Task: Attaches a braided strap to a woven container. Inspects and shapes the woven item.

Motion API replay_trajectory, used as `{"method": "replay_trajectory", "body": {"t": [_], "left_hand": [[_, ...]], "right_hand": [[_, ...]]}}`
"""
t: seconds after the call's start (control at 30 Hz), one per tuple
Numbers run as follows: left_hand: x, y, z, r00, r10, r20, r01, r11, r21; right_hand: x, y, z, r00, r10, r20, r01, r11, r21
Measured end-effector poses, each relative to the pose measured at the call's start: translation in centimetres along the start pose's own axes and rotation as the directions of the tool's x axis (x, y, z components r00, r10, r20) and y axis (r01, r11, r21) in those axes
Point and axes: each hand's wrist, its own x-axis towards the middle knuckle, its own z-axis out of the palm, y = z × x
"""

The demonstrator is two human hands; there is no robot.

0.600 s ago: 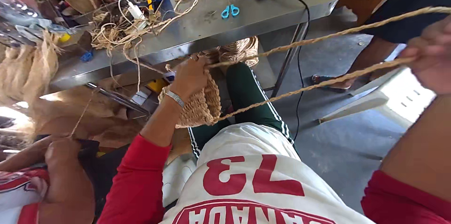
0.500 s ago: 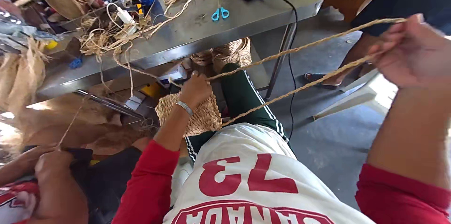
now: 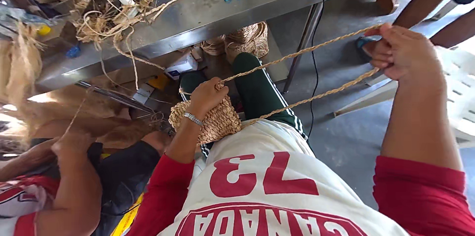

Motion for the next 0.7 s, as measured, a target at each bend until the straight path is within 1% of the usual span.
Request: {"method": "replay_trajectory", "body": {"t": [0.13,0.2,0.33,0.43,0.5,0.63,0.67,0.7], "left_hand": [[-0.8,0.8,0.6,0.996,-0.043,-0.081,0.044,0.999,0.008],[-1.5,0.8,0.7,0.991,-0.023,-0.132,0.022,1.0,-0.008],[-2.8,0.8,1.1,0.974,0.041,-0.223,-0.041,0.999,0.005],[-3.9,1.1,1.6,0.941,0.126,-0.315,-0.119,0.992,0.044],[-4.8,1.4,1.7,0.924,0.155,-0.35,-0.143,0.988,0.06],[-7.1,2.4,1.9,0.866,0.24,-0.44,-0.218,0.971,0.1],[-7.5,2.5,2.1,0.845,0.267,-0.463,-0.241,0.964,0.117],[-8.0,2.5,2.2,0.818,0.302,-0.49,-0.273,0.953,0.132]], "right_hand": [[0.4,0.3,2.0,0.984,-0.051,-0.168,0.08,0.982,0.173],[0.5,0.7,2.6,0.97,-0.049,-0.238,0.113,0.958,0.264],[0.5,2.3,3.0,0.933,-0.033,-0.359,0.178,0.907,0.381],[0.3,3.2,3.2,0.886,-0.008,-0.464,0.231,0.875,0.426],[0.2,3.8,3.0,0.848,0.015,-0.53,0.276,0.841,0.465],[-0.1,3.7,3.5,0.785,0.058,-0.616,0.393,0.723,0.568],[0.0,3.7,3.5,0.778,0.06,-0.626,0.417,0.695,0.586],[0.1,3.8,3.3,0.786,0.056,-0.616,0.428,0.669,0.608]]}}
